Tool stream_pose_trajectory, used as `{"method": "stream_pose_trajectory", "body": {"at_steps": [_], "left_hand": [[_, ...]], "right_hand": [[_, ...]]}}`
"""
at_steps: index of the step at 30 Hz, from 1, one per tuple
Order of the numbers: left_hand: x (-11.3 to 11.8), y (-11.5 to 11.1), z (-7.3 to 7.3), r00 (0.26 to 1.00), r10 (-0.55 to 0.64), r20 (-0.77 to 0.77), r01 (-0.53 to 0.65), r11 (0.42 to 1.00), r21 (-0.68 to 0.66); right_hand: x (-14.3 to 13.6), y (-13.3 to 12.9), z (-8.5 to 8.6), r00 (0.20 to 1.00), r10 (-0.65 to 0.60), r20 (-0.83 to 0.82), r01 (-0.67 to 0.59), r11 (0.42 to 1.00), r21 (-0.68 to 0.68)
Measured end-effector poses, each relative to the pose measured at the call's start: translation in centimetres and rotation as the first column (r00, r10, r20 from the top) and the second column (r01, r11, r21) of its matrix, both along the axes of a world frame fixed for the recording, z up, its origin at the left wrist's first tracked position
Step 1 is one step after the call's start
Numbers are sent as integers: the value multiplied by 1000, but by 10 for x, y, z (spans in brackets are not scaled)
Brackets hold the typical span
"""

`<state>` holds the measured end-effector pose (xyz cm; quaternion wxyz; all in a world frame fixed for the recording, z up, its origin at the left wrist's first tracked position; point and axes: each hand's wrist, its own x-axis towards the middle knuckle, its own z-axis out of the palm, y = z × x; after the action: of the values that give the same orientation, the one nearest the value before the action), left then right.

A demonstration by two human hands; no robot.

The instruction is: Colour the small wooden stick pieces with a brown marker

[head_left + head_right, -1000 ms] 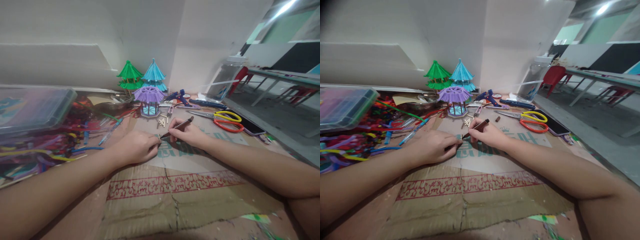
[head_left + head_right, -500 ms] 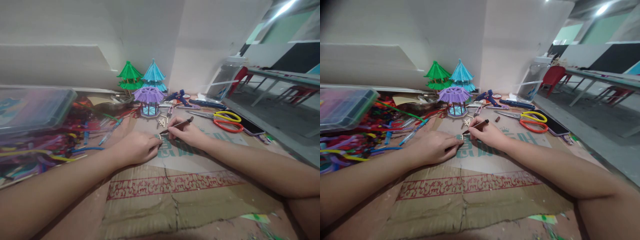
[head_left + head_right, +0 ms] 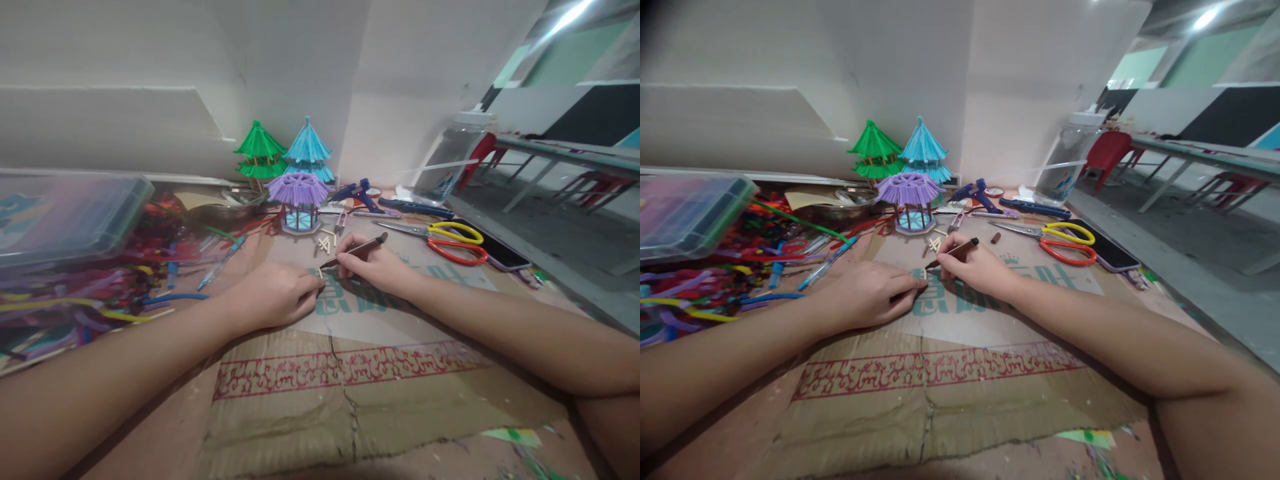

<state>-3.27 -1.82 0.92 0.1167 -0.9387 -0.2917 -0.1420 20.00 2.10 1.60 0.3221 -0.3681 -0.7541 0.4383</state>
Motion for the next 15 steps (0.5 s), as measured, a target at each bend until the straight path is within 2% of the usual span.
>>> {"method": "stream_pose_trajectory", "body": {"at_steps": [6, 15], "left_hand": [[0, 0, 0, 1000, -1, -4, 1, 1000, -4], [0, 1, 0, 1000, 2, -4, -2, 1000, -18]], "right_hand": [[-1, 1, 0, 1000, -11, 15, 11, 1000, 22], [0, 0, 1, 1000, 1, -4, -2, 1000, -27]]}}
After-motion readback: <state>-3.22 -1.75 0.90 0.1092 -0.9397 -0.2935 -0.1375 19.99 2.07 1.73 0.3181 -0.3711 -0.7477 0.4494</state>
